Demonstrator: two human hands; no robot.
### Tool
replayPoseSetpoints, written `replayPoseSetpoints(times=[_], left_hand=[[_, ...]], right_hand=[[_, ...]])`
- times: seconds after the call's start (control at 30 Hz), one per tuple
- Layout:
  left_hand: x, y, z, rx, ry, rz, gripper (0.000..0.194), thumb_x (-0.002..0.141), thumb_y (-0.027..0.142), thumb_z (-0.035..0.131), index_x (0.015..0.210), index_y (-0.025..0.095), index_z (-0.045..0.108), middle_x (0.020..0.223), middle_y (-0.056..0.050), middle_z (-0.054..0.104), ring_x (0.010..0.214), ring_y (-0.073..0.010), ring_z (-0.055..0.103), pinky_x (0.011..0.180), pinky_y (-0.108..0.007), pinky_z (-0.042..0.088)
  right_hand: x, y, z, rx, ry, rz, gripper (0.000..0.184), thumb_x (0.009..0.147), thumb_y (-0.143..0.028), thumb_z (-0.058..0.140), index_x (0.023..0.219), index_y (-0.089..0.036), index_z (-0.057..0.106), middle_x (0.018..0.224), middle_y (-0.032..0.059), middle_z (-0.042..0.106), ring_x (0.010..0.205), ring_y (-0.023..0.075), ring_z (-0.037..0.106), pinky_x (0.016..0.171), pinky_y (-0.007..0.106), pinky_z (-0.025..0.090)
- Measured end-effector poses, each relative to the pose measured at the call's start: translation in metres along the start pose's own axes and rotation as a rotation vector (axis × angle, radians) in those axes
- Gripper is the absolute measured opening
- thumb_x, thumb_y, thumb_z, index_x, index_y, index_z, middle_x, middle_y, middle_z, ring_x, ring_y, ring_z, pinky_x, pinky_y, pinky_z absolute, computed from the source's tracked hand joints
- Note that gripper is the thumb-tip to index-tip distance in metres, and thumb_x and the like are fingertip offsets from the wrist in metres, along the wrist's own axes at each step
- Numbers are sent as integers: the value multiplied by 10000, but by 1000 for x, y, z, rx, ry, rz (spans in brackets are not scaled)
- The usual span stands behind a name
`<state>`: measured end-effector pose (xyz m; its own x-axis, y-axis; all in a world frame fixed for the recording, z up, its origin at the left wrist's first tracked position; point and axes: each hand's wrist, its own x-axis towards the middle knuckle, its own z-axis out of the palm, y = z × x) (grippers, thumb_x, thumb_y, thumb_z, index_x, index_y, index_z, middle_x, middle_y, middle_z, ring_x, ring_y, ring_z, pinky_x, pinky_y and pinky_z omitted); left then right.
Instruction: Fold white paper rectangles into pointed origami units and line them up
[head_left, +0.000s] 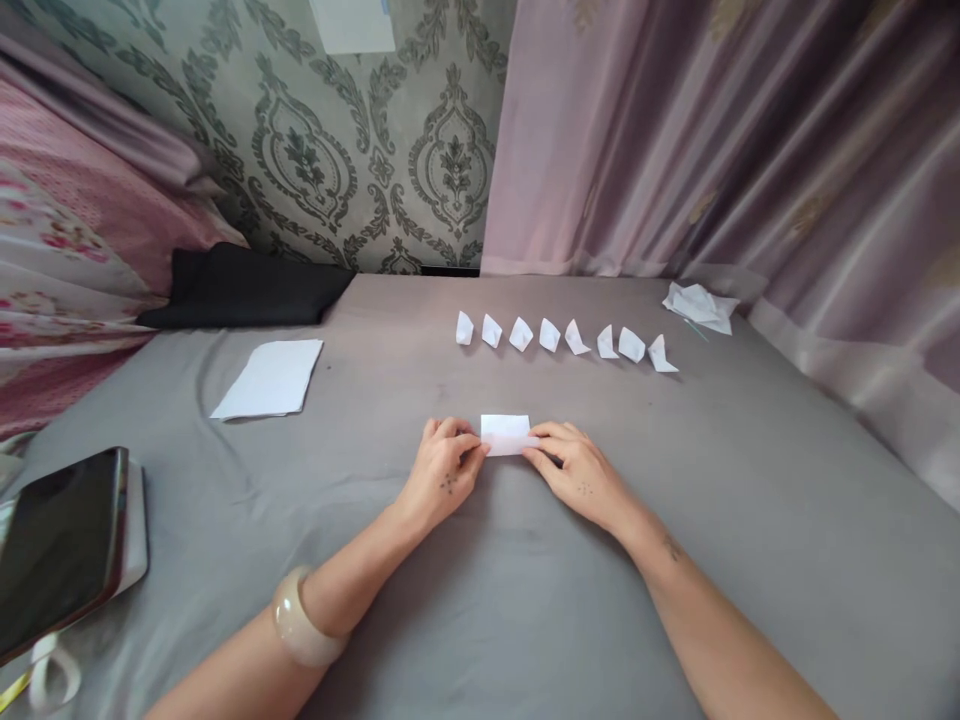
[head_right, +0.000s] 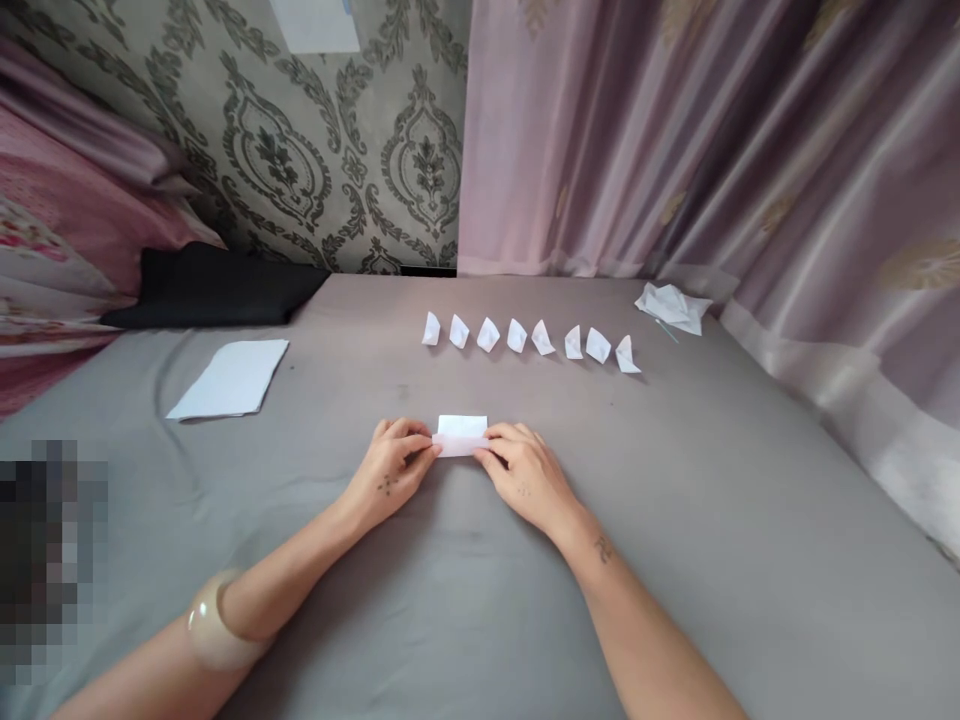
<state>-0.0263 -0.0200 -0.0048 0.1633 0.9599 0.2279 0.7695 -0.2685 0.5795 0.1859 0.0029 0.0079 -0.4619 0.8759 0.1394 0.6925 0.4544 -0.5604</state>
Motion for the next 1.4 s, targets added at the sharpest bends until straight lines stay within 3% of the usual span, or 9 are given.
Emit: replayPoseSetpoints(times=[0.23, 0.37, 0.83, 1.07, 1.4], left_hand=[[6, 1, -3, -120, -20, -113, 165, 830, 340, 631, 844, 205, 726, 959, -68, 637, 921, -230, 520, 829, -373, 464], [7, 0, -2, -133, -14, -131, 194, 867, 304, 577, 805, 214, 737, 923, -63, 645, 908, -226, 531, 834, -378, 453], [14, 0, 23, 10, 103, -251, 286, 869, 336, 539, 673, 178, 673, 837, -75, 608, 834, -231, 494, 829, -408, 424], [17, 6, 24, 105, 128, -247, 379, 911, 356, 469, 629, 173, 643, 803, -89, 601, 795, -230, 501, 780, -408, 419], [18, 3, 27, 50, 133, -299, 312, 859, 346, 547, 610, 182, 636, 800, -72, 592, 827, -242, 498, 790, -410, 423]], right_hand=[[6, 3, 8, 168, 56, 159, 343, 930, -363, 455, 725, -232, 697, 991, 12, 673, 907, 165, 604, 812, 292, 444], [8, 3, 11, 177, 76, 192, 362, 920, -370, 452, 677, -216, 672, 959, 21, 666, 854, 158, 618, 772, 276, 439], [16, 1, 23, -43, 126, 239, 354, 936, -348, 403, 730, -190, 645, 962, 62, 620, 750, 162, 601, 701, 289, 440], [18, -3, 25, -145, 146, 256, 336, 930, -342, 415, 692, -196, 602, 936, 50, 625, 693, 149, 579, 614, 281, 390], [20, -4, 26, -188, 146, 277, 309, 912, -345, 445, 649, -199, 514, 884, 29, 607, 661, 133, 539, 600, 272, 350]])
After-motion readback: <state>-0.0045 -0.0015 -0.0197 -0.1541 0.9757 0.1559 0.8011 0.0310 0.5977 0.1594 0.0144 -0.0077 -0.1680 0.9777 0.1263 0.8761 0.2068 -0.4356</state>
